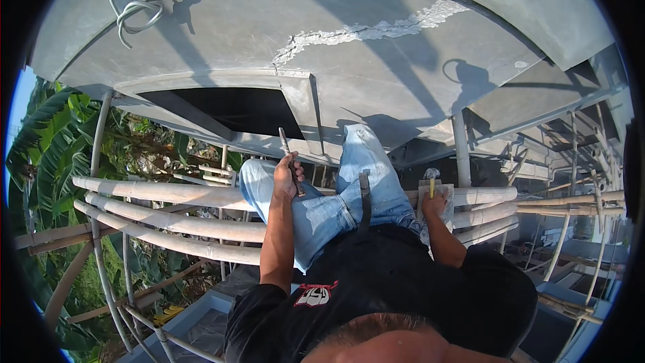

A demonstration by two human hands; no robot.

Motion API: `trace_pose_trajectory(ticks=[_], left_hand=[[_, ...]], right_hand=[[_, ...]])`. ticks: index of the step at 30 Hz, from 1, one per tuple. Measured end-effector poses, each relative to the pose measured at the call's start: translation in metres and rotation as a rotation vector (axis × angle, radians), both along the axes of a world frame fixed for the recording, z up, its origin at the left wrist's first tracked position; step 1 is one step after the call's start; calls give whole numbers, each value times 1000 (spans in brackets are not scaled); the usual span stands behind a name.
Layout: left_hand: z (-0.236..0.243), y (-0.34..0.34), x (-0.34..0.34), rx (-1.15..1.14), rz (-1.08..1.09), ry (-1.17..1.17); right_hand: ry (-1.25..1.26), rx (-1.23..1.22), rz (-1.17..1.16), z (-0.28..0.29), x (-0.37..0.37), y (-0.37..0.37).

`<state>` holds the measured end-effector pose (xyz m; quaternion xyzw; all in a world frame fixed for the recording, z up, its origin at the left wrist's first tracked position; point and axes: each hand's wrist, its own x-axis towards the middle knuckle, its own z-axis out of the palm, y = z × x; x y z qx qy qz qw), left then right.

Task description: The person uses a chisel and hammer to chip away at a cracked section of a concrete wall while perched on bamboo scaffolding. They then use a scraper to apply a filler material into the chipped-out area.

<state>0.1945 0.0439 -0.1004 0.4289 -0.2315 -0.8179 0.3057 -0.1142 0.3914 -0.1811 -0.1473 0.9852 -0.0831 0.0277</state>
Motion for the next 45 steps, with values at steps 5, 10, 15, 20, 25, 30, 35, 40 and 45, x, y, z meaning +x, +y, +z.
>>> trace_pose_trajectory(ticks=[5,10,15,20,25,30,35,40,45], left_hand=[[-8,1,4,22,24,42],[-12,0,1,20,36,29],[-18,-1,-1,18,24,27],[-22,1,-3,-57,-15,35],[-18,5,-7,-167,-70,38],[3,-4,-28,-226,-134,-2],[41,-34,-89,-373,-85,16],[40,-98,-134,-596,7,-137],[35,-113,-152,-783,171,-436]], right_hand=[[-55,-128,54,-9,-2,6],[-1,-94,84,-15,-10,7],[-12,-77,67,-13,-13,8],[-33,-29,111,-14,-17,10],[-38,-125,30,-18,-15,10],[-27,-138,37,-21,-13,9],[32,-88,100,-34,-22,19],[53,-30,165,-36,-27,17],[-38,52,156,-26,-27,16]])
